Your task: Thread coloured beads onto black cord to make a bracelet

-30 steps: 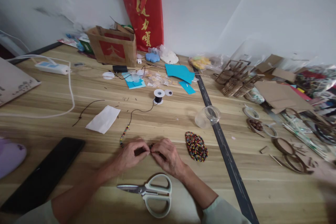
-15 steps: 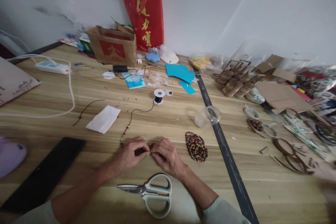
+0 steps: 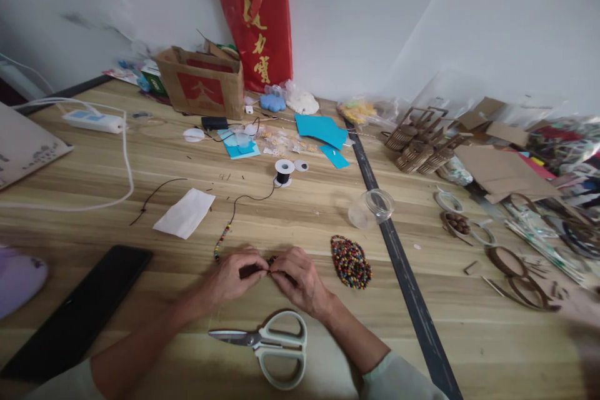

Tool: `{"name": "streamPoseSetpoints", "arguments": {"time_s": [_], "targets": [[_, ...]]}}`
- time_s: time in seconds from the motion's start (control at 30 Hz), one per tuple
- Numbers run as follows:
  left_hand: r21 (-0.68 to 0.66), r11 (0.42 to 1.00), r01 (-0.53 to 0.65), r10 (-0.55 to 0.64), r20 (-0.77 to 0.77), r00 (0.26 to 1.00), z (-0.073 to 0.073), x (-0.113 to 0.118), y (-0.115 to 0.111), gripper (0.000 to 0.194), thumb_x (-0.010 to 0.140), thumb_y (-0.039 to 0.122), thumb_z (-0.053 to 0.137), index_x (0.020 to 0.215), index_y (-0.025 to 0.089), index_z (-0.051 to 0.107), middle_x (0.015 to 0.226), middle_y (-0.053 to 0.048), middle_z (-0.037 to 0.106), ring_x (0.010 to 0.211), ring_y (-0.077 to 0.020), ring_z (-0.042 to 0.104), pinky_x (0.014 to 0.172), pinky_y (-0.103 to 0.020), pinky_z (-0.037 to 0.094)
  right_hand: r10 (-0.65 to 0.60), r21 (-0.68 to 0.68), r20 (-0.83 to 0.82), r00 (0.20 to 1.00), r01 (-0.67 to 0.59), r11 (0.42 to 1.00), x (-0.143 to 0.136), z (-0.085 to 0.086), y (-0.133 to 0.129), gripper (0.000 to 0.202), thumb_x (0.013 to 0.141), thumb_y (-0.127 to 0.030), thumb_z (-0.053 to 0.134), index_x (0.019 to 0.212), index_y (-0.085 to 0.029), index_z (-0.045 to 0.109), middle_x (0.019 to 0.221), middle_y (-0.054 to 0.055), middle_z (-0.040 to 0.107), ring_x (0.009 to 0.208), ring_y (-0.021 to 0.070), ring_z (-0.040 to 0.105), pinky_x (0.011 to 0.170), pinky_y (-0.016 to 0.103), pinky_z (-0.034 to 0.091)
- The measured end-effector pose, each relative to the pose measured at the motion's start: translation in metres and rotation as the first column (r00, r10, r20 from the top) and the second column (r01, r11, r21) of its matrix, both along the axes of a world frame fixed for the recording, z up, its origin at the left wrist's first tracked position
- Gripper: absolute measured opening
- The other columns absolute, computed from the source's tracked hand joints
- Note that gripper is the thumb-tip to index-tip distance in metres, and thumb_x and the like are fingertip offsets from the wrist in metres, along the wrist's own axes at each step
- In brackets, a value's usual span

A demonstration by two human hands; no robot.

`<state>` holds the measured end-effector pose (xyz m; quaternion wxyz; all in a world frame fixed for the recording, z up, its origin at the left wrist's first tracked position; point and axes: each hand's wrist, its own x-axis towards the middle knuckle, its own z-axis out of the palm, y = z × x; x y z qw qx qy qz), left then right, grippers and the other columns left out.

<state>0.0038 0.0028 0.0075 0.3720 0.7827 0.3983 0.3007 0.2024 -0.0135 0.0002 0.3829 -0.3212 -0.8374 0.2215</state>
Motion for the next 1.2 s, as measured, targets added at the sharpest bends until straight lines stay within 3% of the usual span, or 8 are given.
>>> {"name": "streamPoseSetpoints", "arguments": {"time_s": [0.3,0.67,1.2], "targets": [[-0.02,1.0,0.013,-0.013,0.009,1.0,0.0005,-0.0017,0.0003,0.017,0.078,0.006,0.06,0.082,0.015,0.073,0.078,-0.005,0.073,0.077,-0.0176,0.065,0.075,-0.028,0.048,-0.013,-0.006,0.019,1.0,0.013,1.0,0.0008,0.0022,-0.0014,0.01,0.093,-0.019,0.052,0.099,-0.019,0.061,0.089,0.008,0.066,0.085,0.018,0.059,0.076,0.032,0.049],[-0.18,0.983,-0.023,0.032,0.046,0.998,-0.0044,-0.0015,-0.0005,0.016,0.074,0.006,0.063,0.082,0.016,0.071,0.083,-0.003,0.074,0.079,-0.0164,0.066,0.074,-0.025,0.049,-0.021,-0.007,-0.017,1.0,0.021,1.0,0.0006,-0.0032,-0.0009,0.007,0.09,-0.017,0.056,0.095,-0.019,0.06,0.085,0.007,0.066,0.083,0.0179,0.059,0.075,0.031,0.048],[-0.077,0.997,-0.024,0.025,0.01,1.0,-0.0014,-0.001,-0.0005,0.013,0.073,0.004,0.064,0.072,0.016,0.069,0.072,-0.002,0.069,0.073,-0.0154,0.062,0.07,-0.024,0.046,-0.006,-0.02,-0.006,1.0,0.006,1.0,-0.0002,0.0013,-0.0009,0.008,0.092,-0.018,0.054,0.095,-0.019,0.06,0.085,0.007,0.065,0.083,0.0176,0.059,0.075,0.031,0.048]]}}
